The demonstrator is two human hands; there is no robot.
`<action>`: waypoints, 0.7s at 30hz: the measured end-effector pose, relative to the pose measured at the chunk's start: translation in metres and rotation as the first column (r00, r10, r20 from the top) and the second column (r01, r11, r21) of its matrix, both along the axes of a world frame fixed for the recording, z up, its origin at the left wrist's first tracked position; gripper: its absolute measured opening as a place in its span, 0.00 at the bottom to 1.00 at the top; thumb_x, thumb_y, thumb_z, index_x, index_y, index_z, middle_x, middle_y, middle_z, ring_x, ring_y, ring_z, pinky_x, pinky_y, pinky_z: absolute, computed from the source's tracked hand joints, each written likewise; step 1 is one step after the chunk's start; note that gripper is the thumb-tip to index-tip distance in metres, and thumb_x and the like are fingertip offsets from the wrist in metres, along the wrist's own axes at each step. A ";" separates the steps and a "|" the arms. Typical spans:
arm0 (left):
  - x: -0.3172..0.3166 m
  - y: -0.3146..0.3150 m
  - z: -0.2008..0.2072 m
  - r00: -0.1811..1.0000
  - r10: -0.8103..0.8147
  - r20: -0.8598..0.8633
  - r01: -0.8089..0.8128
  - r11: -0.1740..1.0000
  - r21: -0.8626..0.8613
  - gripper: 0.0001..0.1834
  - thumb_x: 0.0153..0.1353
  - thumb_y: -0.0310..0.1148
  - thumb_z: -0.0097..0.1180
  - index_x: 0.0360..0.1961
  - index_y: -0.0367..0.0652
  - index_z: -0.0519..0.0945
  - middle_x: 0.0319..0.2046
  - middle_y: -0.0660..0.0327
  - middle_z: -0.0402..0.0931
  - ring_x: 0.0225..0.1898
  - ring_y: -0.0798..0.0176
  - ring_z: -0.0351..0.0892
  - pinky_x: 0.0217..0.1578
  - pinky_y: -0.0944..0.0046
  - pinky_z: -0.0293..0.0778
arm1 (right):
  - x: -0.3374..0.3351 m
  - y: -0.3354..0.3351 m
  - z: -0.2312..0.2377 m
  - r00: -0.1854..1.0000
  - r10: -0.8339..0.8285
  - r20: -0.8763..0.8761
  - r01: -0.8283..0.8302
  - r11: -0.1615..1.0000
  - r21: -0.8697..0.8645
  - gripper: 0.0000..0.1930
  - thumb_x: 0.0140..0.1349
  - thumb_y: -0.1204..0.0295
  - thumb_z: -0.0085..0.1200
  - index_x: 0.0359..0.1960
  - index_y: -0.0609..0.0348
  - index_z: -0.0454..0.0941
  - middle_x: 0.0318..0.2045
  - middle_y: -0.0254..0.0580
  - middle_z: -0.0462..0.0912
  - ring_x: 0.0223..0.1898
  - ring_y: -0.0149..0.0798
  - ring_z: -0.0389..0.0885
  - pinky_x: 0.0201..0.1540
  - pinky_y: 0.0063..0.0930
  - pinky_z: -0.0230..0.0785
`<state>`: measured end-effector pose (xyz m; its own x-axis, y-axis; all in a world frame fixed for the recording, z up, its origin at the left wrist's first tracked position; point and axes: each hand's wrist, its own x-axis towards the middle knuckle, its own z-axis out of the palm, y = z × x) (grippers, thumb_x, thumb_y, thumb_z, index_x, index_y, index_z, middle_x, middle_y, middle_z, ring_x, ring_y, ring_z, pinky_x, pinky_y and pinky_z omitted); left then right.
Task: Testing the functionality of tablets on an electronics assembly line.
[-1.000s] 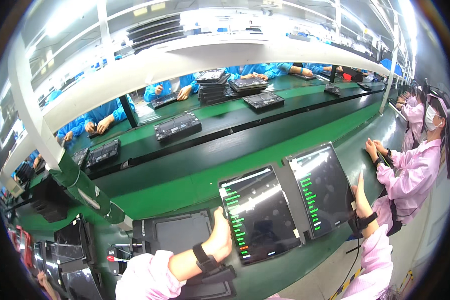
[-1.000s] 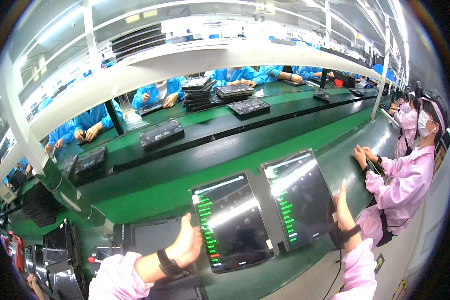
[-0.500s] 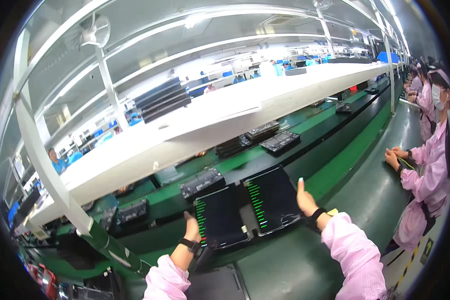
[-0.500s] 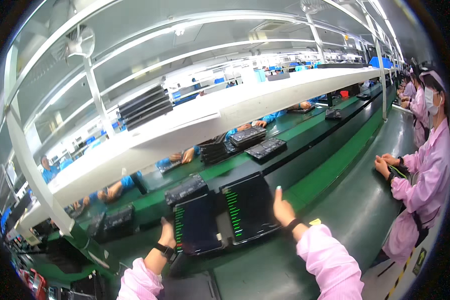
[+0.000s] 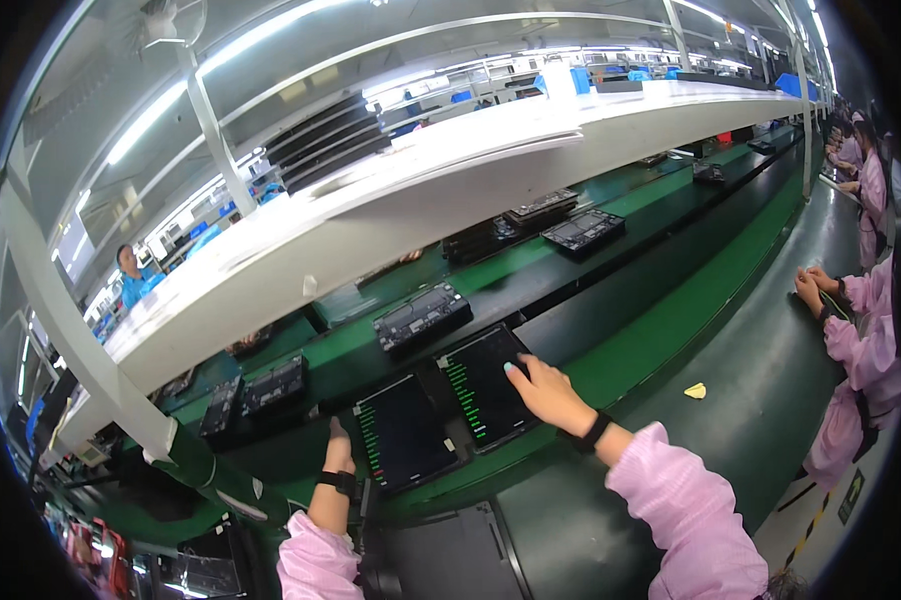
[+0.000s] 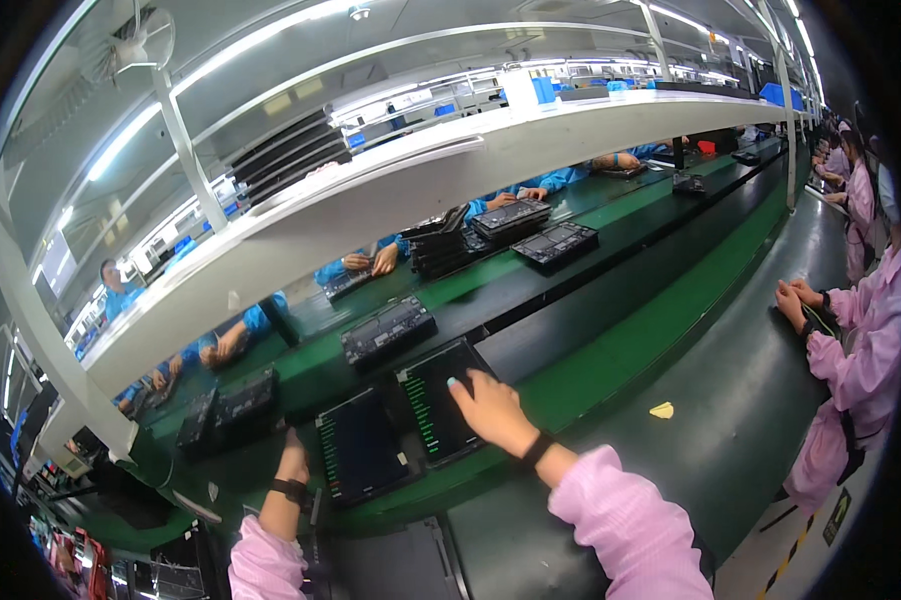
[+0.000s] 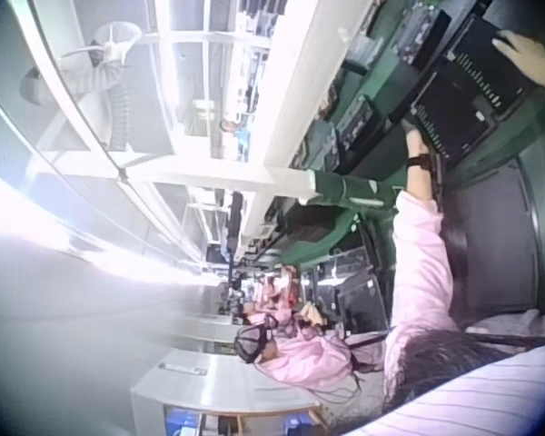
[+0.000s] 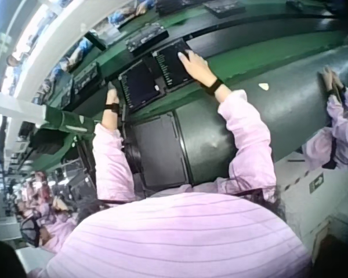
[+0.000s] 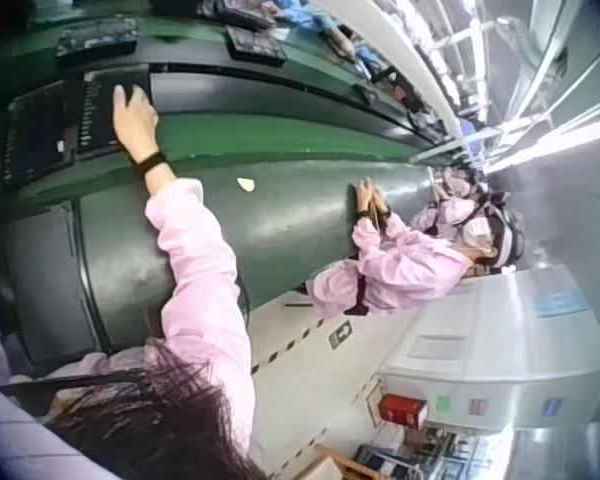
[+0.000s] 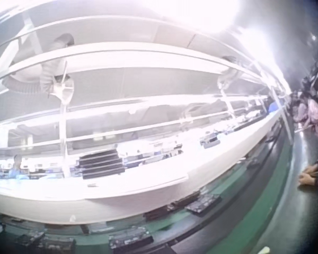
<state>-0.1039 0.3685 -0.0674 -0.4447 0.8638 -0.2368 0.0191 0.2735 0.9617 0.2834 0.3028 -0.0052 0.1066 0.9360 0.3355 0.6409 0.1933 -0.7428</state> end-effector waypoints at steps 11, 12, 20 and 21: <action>0.105 -0.228 0.154 0.799 -0.601 -0.021 0.524 0.678 0.515 0.15 0.66 0.37 0.44 0.36 0.36 0.78 0.48 0.52 0.76 0.50 0.63 0.72 0.56 0.59 0.63 | 0.022 -0.215 0.008 0.552 0.295 -0.780 -0.633 0.757 -0.163 0.22 0.73 0.60 0.37 0.58 0.65 0.69 0.50 0.47 0.79 0.54 0.37 0.75 0.59 0.30 0.63; 0.111 -0.251 0.163 0.768 -0.639 -0.041 0.559 0.638 0.530 0.14 0.65 0.37 0.45 0.34 0.36 0.76 0.48 0.49 0.76 0.49 0.59 0.73 0.55 0.57 0.64 | 0.019 -0.227 0.014 0.533 0.349 -0.771 -0.704 0.689 -0.175 0.23 0.74 0.59 0.36 0.58 0.66 0.69 0.51 0.48 0.78 0.54 0.38 0.75 0.60 0.31 0.63; 0.062 -0.388 0.204 0.048 -0.783 -0.620 0.707 -0.412 0.575 0.14 0.67 0.38 0.47 0.34 0.40 0.79 0.51 0.46 0.76 0.61 0.42 0.61 0.57 0.38 0.58 | -0.015 -0.218 -0.007 -0.194 0.324 -0.926 -0.947 0.184 0.263 0.28 0.72 0.53 0.33 0.59 0.66 0.69 0.50 0.47 0.78 0.53 0.44 0.75 0.61 0.40 0.60; 0.053 -0.397 0.200 -0.039 -0.723 -0.690 0.675 -0.528 0.515 0.12 0.65 0.36 0.49 0.34 0.40 0.79 0.51 0.46 0.75 0.63 0.40 0.58 0.57 0.34 0.57 | -0.010 -0.213 -0.020 -0.418 0.115 -0.901 -0.876 0.209 0.434 0.29 0.71 0.50 0.34 0.58 0.63 0.70 0.47 0.45 0.79 0.50 0.43 0.76 0.59 0.43 0.61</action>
<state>-0.0505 -0.0281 0.1324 0.7750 -0.0288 0.6313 -0.5243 -0.5868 0.6171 0.2732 0.0894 -0.0256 -0.7848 0.5341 0.3145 -0.6149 -0.6070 -0.5035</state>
